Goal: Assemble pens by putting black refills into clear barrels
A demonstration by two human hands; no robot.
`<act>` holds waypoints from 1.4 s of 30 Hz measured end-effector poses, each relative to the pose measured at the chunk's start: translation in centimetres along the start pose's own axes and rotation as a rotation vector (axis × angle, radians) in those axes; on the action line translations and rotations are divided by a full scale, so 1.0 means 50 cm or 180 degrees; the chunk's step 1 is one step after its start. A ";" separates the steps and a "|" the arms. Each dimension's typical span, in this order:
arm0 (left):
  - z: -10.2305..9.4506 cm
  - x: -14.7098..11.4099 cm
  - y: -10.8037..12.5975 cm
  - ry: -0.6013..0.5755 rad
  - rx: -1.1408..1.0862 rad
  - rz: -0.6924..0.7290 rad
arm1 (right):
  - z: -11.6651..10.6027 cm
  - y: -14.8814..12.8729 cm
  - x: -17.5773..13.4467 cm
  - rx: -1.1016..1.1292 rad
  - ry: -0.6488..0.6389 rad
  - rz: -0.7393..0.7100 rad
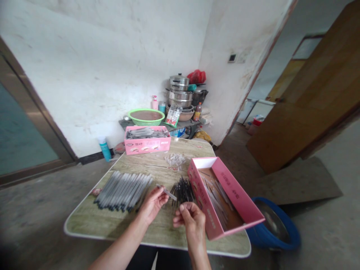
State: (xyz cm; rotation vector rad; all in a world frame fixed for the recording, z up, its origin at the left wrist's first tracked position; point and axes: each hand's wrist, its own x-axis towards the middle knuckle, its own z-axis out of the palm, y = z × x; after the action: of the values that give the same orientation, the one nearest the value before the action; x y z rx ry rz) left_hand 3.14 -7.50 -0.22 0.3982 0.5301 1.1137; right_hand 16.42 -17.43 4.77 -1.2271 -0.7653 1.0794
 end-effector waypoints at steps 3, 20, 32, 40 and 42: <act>0.002 -0.001 0.001 0.0010 0.0019 -0.0017 | 0.002 0.001 0.002 0.0144 0.0185 -0.0123; 0.004 -0.002 -0.001 -0.0116 0.0124 0.0019 | 0.013 0.015 0.021 0.0113 0.0228 -0.0276; 0.014 -0.011 0.002 -0.0121 0.0332 0.0144 | 0.011 0.019 0.024 -0.0118 0.0261 -0.0378; 0.014 -0.014 -0.001 -0.0219 0.0449 0.0284 | 0.015 0.022 0.020 -0.0347 0.0494 -0.0366; 0.013 -0.015 -0.003 -0.0248 0.0492 0.0274 | 0.013 0.026 0.021 -0.0635 0.0587 -0.0364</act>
State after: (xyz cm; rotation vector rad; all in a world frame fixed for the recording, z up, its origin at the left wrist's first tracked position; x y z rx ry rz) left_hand 3.39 -8.26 0.36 0.6013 0.5358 1.1385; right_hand 15.87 -16.24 3.58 -1.4124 -0.8039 0.7985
